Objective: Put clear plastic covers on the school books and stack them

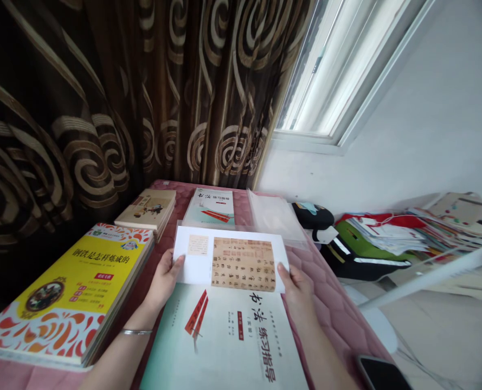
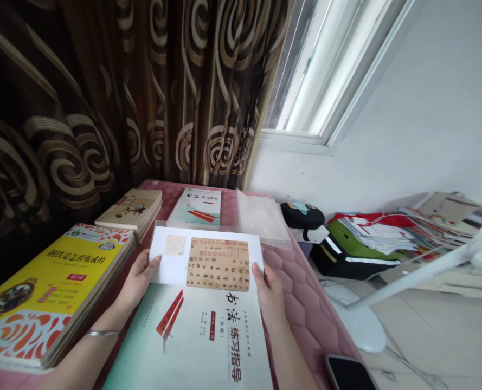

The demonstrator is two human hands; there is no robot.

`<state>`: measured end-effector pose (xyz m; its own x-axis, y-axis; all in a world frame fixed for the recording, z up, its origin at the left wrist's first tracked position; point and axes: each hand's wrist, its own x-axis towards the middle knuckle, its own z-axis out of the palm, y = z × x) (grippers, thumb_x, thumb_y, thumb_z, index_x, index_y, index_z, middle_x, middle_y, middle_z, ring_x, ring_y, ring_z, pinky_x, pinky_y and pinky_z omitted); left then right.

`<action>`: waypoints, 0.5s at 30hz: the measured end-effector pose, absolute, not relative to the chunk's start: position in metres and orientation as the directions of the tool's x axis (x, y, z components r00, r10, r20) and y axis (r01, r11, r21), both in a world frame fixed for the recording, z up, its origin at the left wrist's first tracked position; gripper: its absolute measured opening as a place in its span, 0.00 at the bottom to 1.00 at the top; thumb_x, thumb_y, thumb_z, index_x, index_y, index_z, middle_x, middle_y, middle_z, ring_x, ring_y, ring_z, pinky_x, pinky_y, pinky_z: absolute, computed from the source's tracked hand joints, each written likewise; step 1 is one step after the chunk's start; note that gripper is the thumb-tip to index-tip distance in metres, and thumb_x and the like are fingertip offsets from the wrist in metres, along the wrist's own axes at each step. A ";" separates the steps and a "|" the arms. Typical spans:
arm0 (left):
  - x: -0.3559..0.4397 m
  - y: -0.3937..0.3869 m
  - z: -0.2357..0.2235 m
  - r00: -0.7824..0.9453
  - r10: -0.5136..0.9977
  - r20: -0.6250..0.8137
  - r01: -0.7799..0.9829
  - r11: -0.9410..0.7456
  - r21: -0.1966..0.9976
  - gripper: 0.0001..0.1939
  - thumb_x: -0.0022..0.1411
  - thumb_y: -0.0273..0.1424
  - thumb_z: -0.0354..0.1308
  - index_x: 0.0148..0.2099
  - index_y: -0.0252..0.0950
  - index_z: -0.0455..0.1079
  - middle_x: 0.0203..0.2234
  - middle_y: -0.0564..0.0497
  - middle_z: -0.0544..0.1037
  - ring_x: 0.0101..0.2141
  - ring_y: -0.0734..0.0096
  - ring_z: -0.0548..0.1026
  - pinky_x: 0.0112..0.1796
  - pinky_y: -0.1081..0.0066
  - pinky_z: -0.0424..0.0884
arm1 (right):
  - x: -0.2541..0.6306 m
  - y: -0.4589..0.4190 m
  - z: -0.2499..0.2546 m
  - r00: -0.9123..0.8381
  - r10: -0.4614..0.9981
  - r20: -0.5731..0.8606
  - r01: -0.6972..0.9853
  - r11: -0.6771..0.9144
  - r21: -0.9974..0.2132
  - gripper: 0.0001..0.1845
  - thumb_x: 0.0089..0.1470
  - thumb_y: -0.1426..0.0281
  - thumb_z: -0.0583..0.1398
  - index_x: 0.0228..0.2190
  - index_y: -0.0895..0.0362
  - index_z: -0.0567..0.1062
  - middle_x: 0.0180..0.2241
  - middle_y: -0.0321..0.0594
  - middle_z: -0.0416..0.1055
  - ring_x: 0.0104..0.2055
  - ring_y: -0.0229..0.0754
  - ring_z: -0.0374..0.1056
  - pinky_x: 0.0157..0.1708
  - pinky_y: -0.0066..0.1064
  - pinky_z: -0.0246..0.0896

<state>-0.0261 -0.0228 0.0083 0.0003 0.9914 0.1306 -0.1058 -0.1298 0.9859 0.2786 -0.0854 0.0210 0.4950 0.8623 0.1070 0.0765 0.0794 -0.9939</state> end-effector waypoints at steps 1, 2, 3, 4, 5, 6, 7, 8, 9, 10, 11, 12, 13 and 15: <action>-0.026 -0.023 0.008 0.000 0.992 0.129 -0.106 -0.128 0.986 0.21 0.54 0.48 0.62 0.42 0.37 0.66 0.36 0.49 0.78 0.38 0.63 0.75 0.41 0.65 0.70 | 0.279 -0.086 0.019 0.494 0.864 0.103 0.060 0.084 -0.995 0.18 0.43 0.50 0.66 0.24 0.51 0.76 0.24 0.35 0.76 0.24 0.44 0.68 0.23 0.32 0.65; -0.027 -0.023 0.008 -0.003 0.992 0.124 -0.106 -0.123 0.987 0.21 0.55 0.47 0.62 0.42 0.37 0.66 0.36 0.49 0.78 0.38 0.63 0.75 0.41 0.66 0.70 | 0.280 -0.086 0.018 0.494 0.864 0.099 0.039 0.092 -0.995 0.16 0.44 0.51 0.67 0.25 0.51 0.77 0.25 0.35 0.76 0.25 0.44 0.69 0.23 0.32 0.65; -0.027 -0.024 0.009 -0.005 0.993 0.116 -0.107 -0.116 0.987 0.21 0.55 0.47 0.61 0.43 0.37 0.66 0.36 0.50 0.78 0.37 0.64 0.75 0.41 0.66 0.70 | 0.280 -0.086 0.016 0.492 0.866 0.095 0.017 0.100 -0.995 0.15 0.44 0.52 0.67 0.26 0.51 0.77 0.26 0.35 0.76 0.26 0.45 0.69 0.24 0.33 0.65; -0.028 -0.024 0.010 -0.004 0.994 0.109 -0.109 -0.108 0.988 0.20 0.55 0.46 0.62 0.43 0.37 0.66 0.36 0.50 0.78 0.37 0.64 0.75 0.40 0.67 0.69 | 0.280 -0.086 0.015 0.490 0.867 0.092 -0.004 0.108 -0.994 0.14 0.44 0.53 0.67 0.27 0.51 0.78 0.26 0.35 0.77 0.27 0.45 0.70 0.25 0.33 0.66; -0.028 -0.025 0.010 0.000 0.995 0.103 -0.114 -0.102 0.988 0.20 0.55 0.45 0.62 0.44 0.37 0.66 0.36 0.50 0.78 0.37 0.64 0.75 0.40 0.67 0.69 | 0.281 -0.086 0.014 0.487 0.869 0.091 -0.018 0.114 -0.993 0.14 0.44 0.54 0.67 0.28 0.50 0.78 0.27 0.35 0.77 0.27 0.46 0.70 0.25 0.33 0.66; -0.029 -0.026 0.011 0.007 0.995 0.101 -0.120 -0.099 0.988 0.20 0.55 0.44 0.62 0.44 0.37 0.66 0.36 0.50 0.78 0.38 0.64 0.75 0.40 0.68 0.69 | 0.281 -0.086 0.014 0.482 0.871 0.093 -0.023 0.118 -0.993 0.14 0.45 0.54 0.67 0.28 0.50 0.78 0.27 0.36 0.77 0.28 0.46 0.70 0.25 0.34 0.67; -0.029 -0.026 0.011 0.015 0.995 0.102 -0.126 -0.099 0.987 0.20 0.55 0.43 0.62 0.45 0.37 0.66 0.36 0.50 0.78 0.38 0.65 0.75 0.40 0.68 0.69 | 0.281 -0.086 0.014 0.478 0.873 0.097 -0.018 0.121 -0.993 0.14 0.45 0.54 0.67 0.28 0.50 0.79 0.27 0.36 0.77 0.27 0.46 0.70 0.25 0.34 0.66; -0.030 -0.026 0.010 0.021 0.994 0.107 -0.129 -0.103 0.986 0.19 0.56 0.43 0.62 0.45 0.37 0.66 0.37 0.50 0.78 0.38 0.65 0.75 0.40 0.68 0.69 | 0.281 -0.085 0.014 0.476 0.873 0.104 -0.005 0.121 -0.993 0.14 0.45 0.54 0.67 0.28 0.50 0.79 0.27 0.36 0.77 0.27 0.46 0.70 0.24 0.34 0.66; -0.030 -0.026 0.009 0.021 0.993 0.115 -0.129 -0.111 0.985 0.19 0.56 0.43 0.62 0.45 0.37 0.65 0.37 0.50 0.78 0.37 0.65 0.75 0.41 0.67 0.69 | 0.281 -0.085 0.014 0.475 0.873 0.111 0.014 0.119 -0.993 0.14 0.45 0.53 0.66 0.27 0.51 0.78 0.26 0.36 0.77 0.26 0.46 0.69 0.23 0.34 0.66; -0.030 -0.025 0.008 0.017 0.992 0.124 -0.125 -0.121 0.985 0.19 0.56 0.43 0.62 0.44 0.37 0.66 0.37 0.50 0.78 0.37 0.65 0.75 0.41 0.67 0.69 | 0.281 -0.085 0.015 0.475 0.872 0.118 0.034 0.116 -0.993 0.15 0.45 0.53 0.66 0.27 0.51 0.78 0.25 0.36 0.77 0.25 0.45 0.69 0.23 0.33 0.65; -0.030 -0.025 0.007 0.010 0.991 0.133 -0.120 -0.131 0.984 0.19 0.56 0.43 0.62 0.44 0.37 0.66 0.37 0.50 0.78 0.37 0.65 0.75 0.41 0.67 0.69 | 0.281 -0.085 0.015 0.477 0.871 0.123 0.051 0.112 -0.992 0.16 0.45 0.52 0.66 0.26 0.52 0.78 0.25 0.36 0.76 0.25 0.44 0.69 0.22 0.33 0.64; -0.030 -0.024 0.006 0.002 0.990 0.139 -0.116 -0.138 0.984 0.19 0.56 0.44 0.62 0.43 0.37 0.66 0.37 0.50 0.78 0.37 0.65 0.74 0.41 0.67 0.69 | 0.282 -0.085 0.015 0.480 0.868 0.124 0.062 0.108 -0.992 0.17 0.45 0.52 0.66 0.25 0.52 0.77 0.24 0.36 0.76 0.24 0.44 0.68 0.22 0.32 0.64; -0.029 -0.023 0.005 -0.004 0.990 0.142 -0.114 -0.141 0.983 0.20 0.55 0.44 0.62 0.43 0.37 0.67 0.36 0.50 0.78 0.37 0.65 0.74 0.41 0.67 0.69 | 0.282 -0.085 0.014 0.481 0.868 0.122 0.066 0.103 -0.992 0.17 0.45 0.52 0.66 0.25 0.52 0.77 0.24 0.35 0.75 0.24 0.43 0.68 0.22 0.31 0.64; -0.029 -0.022 0.005 -0.007 0.991 0.135 -0.118 -0.135 0.984 0.20 0.55 0.45 0.63 0.43 0.37 0.67 0.36 0.50 0.78 0.36 0.65 0.74 0.40 0.67 0.69 | 0.282 -0.084 0.013 0.481 0.870 0.109 0.041 0.102 -0.994 0.16 0.46 0.52 0.66 0.25 0.53 0.77 0.24 0.35 0.75 0.25 0.42 0.68 0.23 0.30 0.64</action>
